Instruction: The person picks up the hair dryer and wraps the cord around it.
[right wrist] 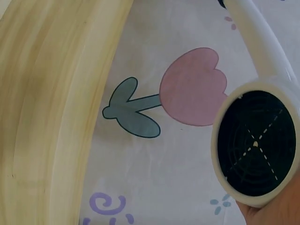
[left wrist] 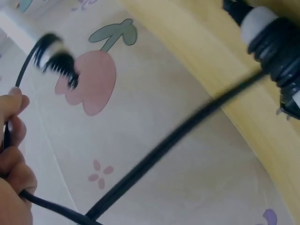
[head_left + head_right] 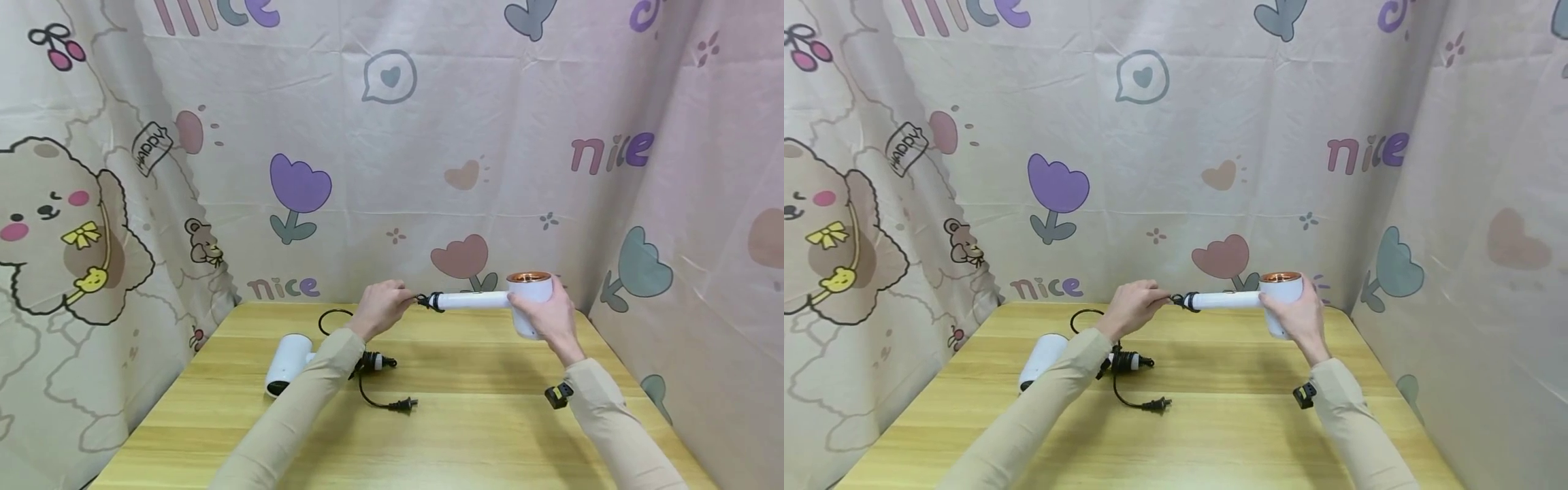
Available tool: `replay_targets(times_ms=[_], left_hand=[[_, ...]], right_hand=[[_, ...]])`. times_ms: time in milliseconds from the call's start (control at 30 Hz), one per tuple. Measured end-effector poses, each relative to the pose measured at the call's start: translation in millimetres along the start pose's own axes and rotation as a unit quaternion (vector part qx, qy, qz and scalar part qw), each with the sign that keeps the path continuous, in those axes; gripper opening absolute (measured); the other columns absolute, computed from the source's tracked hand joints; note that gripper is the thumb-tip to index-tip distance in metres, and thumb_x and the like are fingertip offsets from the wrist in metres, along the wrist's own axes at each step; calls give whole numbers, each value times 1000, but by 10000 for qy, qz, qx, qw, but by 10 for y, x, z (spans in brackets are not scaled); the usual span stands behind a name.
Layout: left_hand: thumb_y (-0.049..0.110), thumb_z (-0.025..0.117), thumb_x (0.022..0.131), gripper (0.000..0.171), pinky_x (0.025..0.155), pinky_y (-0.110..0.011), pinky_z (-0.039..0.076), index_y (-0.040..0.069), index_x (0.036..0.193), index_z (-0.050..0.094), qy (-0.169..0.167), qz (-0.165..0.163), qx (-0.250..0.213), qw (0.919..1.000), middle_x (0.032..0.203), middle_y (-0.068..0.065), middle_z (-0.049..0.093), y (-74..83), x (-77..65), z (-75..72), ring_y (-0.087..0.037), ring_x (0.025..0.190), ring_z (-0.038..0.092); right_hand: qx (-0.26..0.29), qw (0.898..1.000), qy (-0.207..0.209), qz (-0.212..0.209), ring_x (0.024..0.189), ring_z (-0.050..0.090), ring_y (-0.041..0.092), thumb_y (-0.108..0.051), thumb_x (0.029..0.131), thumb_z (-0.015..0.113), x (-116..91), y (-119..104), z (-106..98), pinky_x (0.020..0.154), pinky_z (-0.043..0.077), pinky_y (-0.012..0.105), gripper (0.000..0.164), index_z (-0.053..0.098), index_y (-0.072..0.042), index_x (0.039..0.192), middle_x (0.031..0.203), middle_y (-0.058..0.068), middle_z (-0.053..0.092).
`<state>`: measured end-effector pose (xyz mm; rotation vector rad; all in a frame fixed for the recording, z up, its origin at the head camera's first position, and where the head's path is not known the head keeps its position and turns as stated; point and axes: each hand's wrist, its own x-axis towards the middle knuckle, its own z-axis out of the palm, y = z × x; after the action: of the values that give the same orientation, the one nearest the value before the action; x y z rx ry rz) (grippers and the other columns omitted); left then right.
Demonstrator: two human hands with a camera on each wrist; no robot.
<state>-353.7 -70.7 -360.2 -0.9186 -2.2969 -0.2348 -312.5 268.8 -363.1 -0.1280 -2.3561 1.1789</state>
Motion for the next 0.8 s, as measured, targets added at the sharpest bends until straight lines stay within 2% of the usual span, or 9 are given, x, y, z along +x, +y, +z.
replay_targets(times_ms=[133, 267, 433, 567, 800], left_hand=[[24, 67, 94, 14, 55, -20, 43, 21, 102, 78, -55, -146, -143, 9998, 78, 6, 62, -78, 55, -66, -7, 67, 51], [22, 70, 91, 13, 57, -21, 39, 19, 100, 79, 46, -163, -500, 9986, 77, 6, 60, -124, 111, -97, -9, 68, 45], [22, 74, 87, 15, 65, -25, 32, 18, 101, 79, 39, -295, -1164, 9928, 73, 7, 54, -115, 132, -88, -11, 70, 38], [25, 74, 86, 16, 69, -25, 31, 19, 101, 78, -55, -438, -1495, 9878, 71, 8, 53, -102, 126, -75, -11, 72, 37], [25, 74, 86, 16, 71, -26, 32, 20, 100, 79, -66, -363, -1601, 9864, 71, 9, 54, -110, 124, -55, -11, 73, 37]], right_hand=[[-61, 9990, -400, -194, 97, 61, 38, -47, 78, 79, -9, 6, -27, 66, 52, 33, 85, 40, -11, 144, 118, 24, 60], [235, 9963, -764, -322, 96, 61, 37, -41, 78, 81, 8, 51, -45, 68, 54, 34, 80, 42, -8, 141, 117, 24, 59], [828, 9872, -1263, -517, 90, 61, 26, -28, 82, 79, 48, 126, -75, 70, 56, 36, 69, 44, -2, 136, 117, 26, 58], [1012, 9800, -1625, -541, 87, 61, 18, -23, 85, 76, 52, 178, -121, 71, 56, 36, 66, 42, 1, 136, 118, 28, 57], [1003, 9749, -1919, -525, 86, 61, 18, -23, 86, 75, 40, 218, -168, 70, 56, 36, 64, 42, 2, 135, 117, 28, 57]])
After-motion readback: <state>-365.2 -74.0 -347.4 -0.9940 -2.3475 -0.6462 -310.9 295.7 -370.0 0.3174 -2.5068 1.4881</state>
